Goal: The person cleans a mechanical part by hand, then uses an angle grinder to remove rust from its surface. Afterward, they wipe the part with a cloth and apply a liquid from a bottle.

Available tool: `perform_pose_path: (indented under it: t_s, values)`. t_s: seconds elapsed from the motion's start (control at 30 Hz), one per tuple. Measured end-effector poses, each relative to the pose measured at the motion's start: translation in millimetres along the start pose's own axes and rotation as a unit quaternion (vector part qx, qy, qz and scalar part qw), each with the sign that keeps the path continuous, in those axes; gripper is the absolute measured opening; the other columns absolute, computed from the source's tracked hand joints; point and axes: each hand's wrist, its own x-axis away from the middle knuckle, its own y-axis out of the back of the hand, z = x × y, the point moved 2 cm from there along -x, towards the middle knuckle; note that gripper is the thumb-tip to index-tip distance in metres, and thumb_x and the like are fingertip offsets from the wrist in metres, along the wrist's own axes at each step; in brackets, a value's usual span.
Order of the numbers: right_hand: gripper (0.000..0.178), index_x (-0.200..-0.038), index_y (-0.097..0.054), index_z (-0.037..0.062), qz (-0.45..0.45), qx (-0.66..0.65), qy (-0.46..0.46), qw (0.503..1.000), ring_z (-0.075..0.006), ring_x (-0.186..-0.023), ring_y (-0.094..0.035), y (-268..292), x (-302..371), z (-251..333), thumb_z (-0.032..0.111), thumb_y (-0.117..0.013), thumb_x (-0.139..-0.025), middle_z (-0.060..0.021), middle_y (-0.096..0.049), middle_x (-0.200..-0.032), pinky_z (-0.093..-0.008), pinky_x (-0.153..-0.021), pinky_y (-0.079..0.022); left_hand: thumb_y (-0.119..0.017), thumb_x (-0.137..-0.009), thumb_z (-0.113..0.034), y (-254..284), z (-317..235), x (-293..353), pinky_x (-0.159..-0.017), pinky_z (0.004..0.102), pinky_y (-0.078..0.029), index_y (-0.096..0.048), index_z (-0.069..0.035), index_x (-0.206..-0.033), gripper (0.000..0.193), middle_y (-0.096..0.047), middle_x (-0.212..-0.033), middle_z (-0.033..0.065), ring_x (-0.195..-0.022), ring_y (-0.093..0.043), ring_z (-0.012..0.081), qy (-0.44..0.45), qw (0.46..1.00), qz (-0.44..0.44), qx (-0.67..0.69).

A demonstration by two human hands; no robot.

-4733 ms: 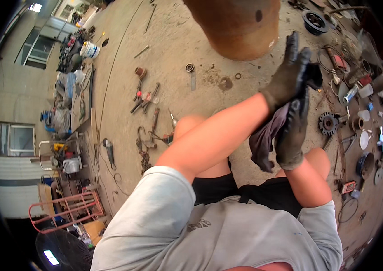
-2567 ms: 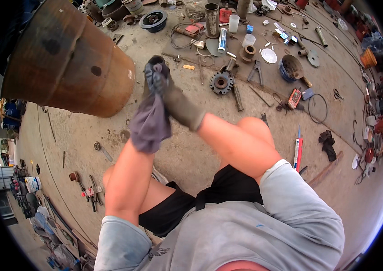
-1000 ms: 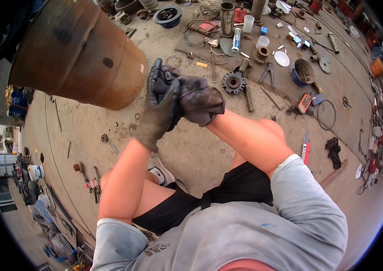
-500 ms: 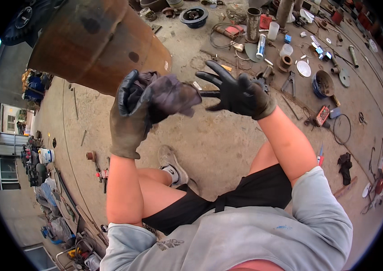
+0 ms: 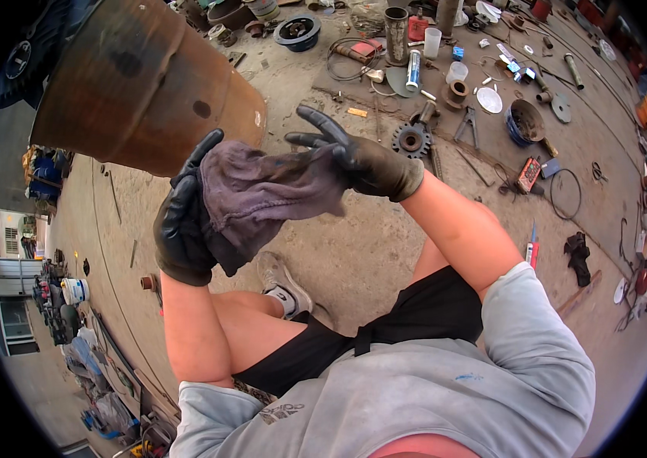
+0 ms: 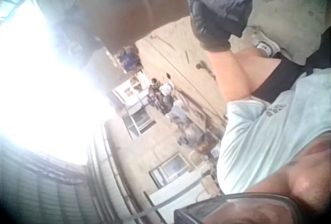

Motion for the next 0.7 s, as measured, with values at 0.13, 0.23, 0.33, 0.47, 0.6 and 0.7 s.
perform_pose_path:
  t_s: [0.13,0.23,0.33,0.47,0.6,0.7]
  values:
    - [0.075,-0.159,-0.047,0.0078,-0.003,0.176,-0.090,0.980,-0.0201,-0.122,-0.064,-17,3,10,0.032,-0.080,-0.096,-0.0160,-0.067,-0.138,-0.0352,-0.105,-0.051,-0.053,-0.108,-0.027,6,-3,-3,-0.125,0.0469,-0.042,-0.035,0.005,-0.166,0.068,-0.054,-0.158,0.0225,-0.145,-0.055,0.0334,0.001,1.000,-0.006,-0.024]
    - [0.041,-0.132,-0.074,0.0024,-0.034,0.403,-0.131,0.905,-0.0120,-0.090,-0.065,-22,8,35,0.031,-0.073,-0.103,-0.0057,-0.077,-0.105,-0.0313,-0.081,-0.055,-0.053,-0.108,-0.021,25,-14,-6,-0.123,0.0446,-0.045,-0.036,0.002,-0.166,0.064,-0.056,-0.157,0.0225,-0.141,-0.059,0.0325,-0.020,0.998,-0.024,-0.059]
    - [0.035,-0.120,-0.076,-0.0030,-0.107,0.479,-0.114,0.864,-0.0091,-0.084,-0.059,-7,9,49,0.026,-0.068,-0.102,-0.0002,-0.073,-0.093,-0.0296,-0.079,-0.052,-0.058,-0.107,-0.014,41,-36,-3,-0.118,0.0407,-0.049,-0.042,-0.002,-0.163,0.060,-0.063,-0.149,0.0207,-0.134,-0.064,0.0283,-0.050,0.995,-0.045,-0.079]
    - [0.048,-0.120,-0.078,0.0033,-0.051,0.566,-0.055,0.821,-0.0128,-0.078,-0.062,0,10,55,0.048,-0.065,-0.107,-0.0069,-0.072,-0.086,-0.0365,-0.074,-0.053,-0.068,-0.103,-0.006,80,-44,-12,-0.121,0.0359,-0.044,-0.053,-0.001,-0.155,0.055,-0.064,-0.149,0.0169,-0.134,-0.063,0.0243,0.028,0.954,-0.112,-0.276]
    - [0.053,-0.128,-0.075,0.0031,-0.015,0.425,-0.089,0.901,-0.0137,-0.088,-0.059,-14,14,37,0.051,-0.059,-0.111,-0.0027,-0.074,-0.102,-0.0360,-0.082,-0.052,-0.081,-0.098,-0.015,71,-7,-25,-0.114,0.0351,-0.047,-0.055,-0.006,-0.156,0.065,-0.063,-0.150,0.0107,-0.137,-0.059,0.0203,-0.003,0.835,-0.118,-0.538]
    - [0.051,-0.133,-0.071,-0.0001,0.011,0.416,0.017,0.909,-0.0136,-0.094,-0.061,-16,9,26,0.045,-0.055,-0.115,-0.0026,-0.074,-0.106,-0.0335,-0.089,-0.053,-0.082,-0.098,-0.017,39,6,-31,-0.117,0.0357,-0.044,-0.053,-0.007,-0.158,0.068,-0.059,-0.155,0.0093,-0.141,-0.055,0.0183,-0.055,0.830,-0.030,-0.555]
